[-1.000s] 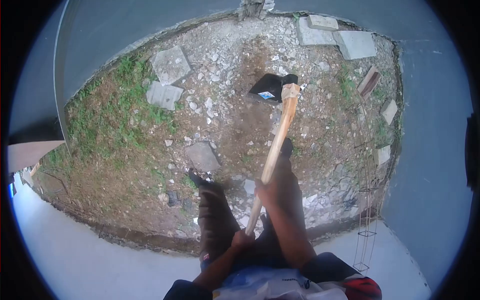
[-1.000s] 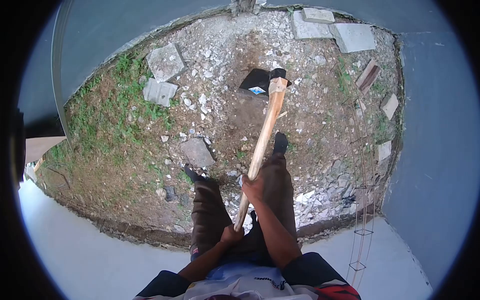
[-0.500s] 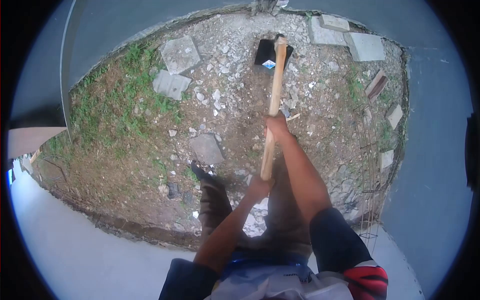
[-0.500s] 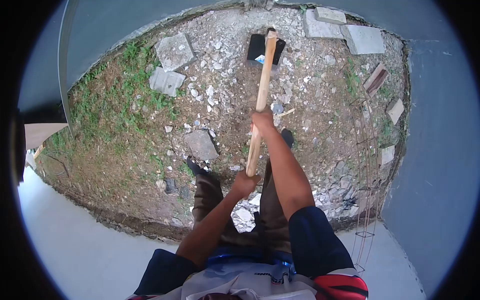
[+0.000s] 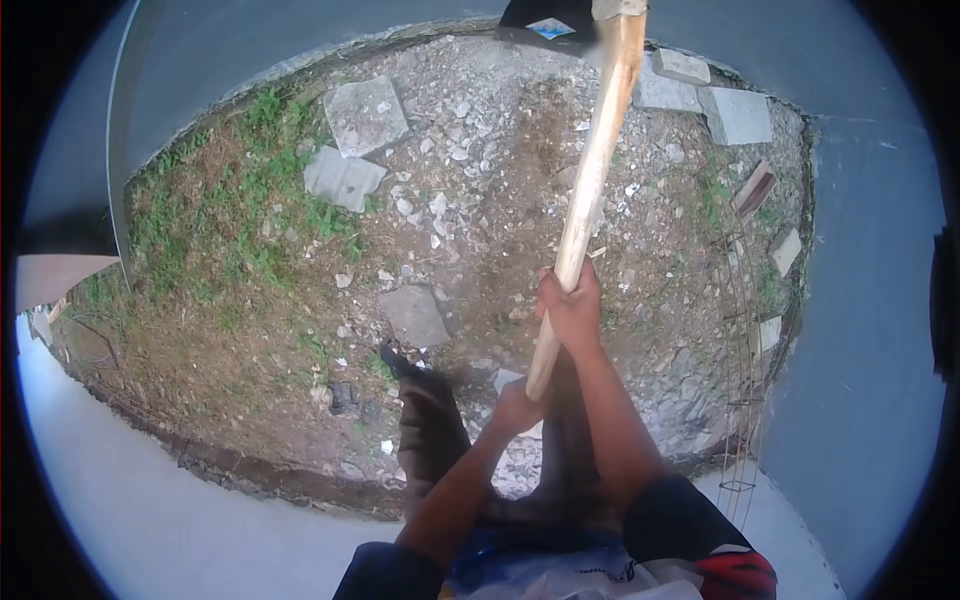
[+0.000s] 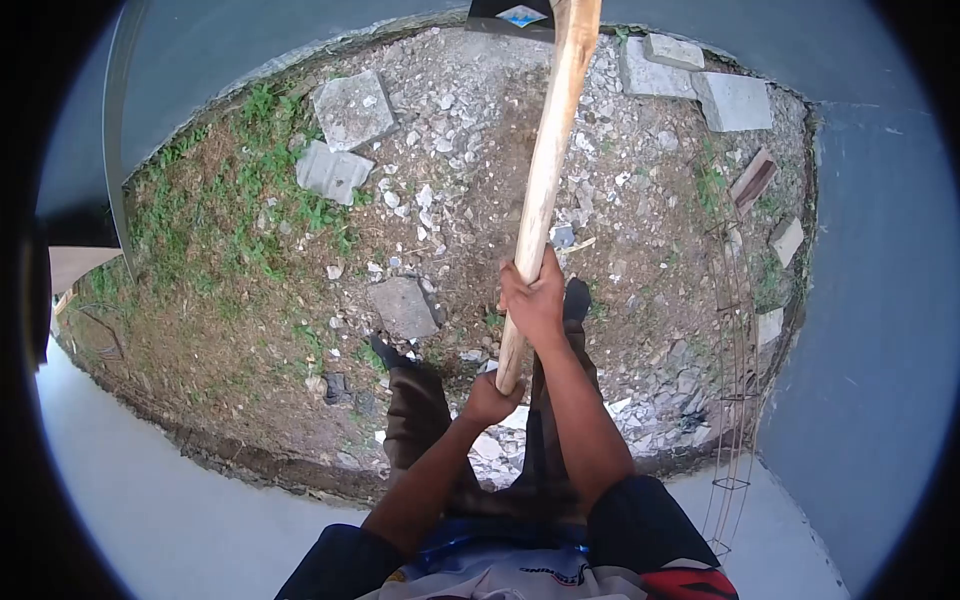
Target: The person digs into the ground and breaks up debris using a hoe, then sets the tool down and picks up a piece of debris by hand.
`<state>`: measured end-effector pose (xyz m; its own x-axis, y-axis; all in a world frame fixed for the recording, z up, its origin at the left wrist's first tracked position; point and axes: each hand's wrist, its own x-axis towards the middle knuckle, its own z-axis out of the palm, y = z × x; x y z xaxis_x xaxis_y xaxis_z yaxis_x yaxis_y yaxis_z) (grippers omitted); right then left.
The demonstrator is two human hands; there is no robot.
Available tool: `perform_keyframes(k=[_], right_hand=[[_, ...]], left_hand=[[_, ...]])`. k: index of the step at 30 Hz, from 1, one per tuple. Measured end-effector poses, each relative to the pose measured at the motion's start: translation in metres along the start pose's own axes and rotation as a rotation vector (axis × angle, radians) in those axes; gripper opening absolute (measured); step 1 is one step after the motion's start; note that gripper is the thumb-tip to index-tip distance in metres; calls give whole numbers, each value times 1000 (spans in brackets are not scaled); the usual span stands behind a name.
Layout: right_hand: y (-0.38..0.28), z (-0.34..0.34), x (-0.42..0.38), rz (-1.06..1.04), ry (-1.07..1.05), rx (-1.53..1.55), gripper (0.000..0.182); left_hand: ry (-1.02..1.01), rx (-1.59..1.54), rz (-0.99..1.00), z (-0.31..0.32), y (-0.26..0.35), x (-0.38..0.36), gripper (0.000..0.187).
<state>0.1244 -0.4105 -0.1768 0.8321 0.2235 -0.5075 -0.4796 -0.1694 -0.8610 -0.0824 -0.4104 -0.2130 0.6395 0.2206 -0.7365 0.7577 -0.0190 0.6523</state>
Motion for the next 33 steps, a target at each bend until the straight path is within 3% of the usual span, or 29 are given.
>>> perform_keyframes(k=[2,4,6,7,9,11,14,15,16,19,22,29,33], right_hand=[[-21,9,55,-93,79,46,22],[-20,18,111,-103,132,113,25],[-1,24,156,-15,173,153,26],[27,22,169,123,156,99,26],[56,10,176,343,112,36,26],[46,-2,119,455,82,-10,28],[75,-10,0,523,19,43,33],[76,-3,-31,577,26,51,33],[83,6,-63,640,34,57,33],[111,41,-111,783,158,161,25],[149,45,-96,855,169,535,10],[93,69,-21,711,289,674,6],[80,73,2,648,329,755,9]], left_hand=[[-10,-14,109,-30,22,68,25],[12,107,26,-63,51,118,30],[25,211,7,-74,62,140,33],[30,266,4,-76,67,140,35],[-8,198,-240,-50,72,104,38],[3,184,-38,-29,46,55,40],[-119,51,-377,-28,42,-65,45],[-68,236,-241,-24,-5,-93,46],[-133,263,-336,-36,-18,-117,48],[-208,402,-346,-91,-36,-159,48],[-231,563,-208,-166,18,-156,45],[-263,803,147,-234,121,-87,43],[-439,840,4,-246,188,-63,42]])
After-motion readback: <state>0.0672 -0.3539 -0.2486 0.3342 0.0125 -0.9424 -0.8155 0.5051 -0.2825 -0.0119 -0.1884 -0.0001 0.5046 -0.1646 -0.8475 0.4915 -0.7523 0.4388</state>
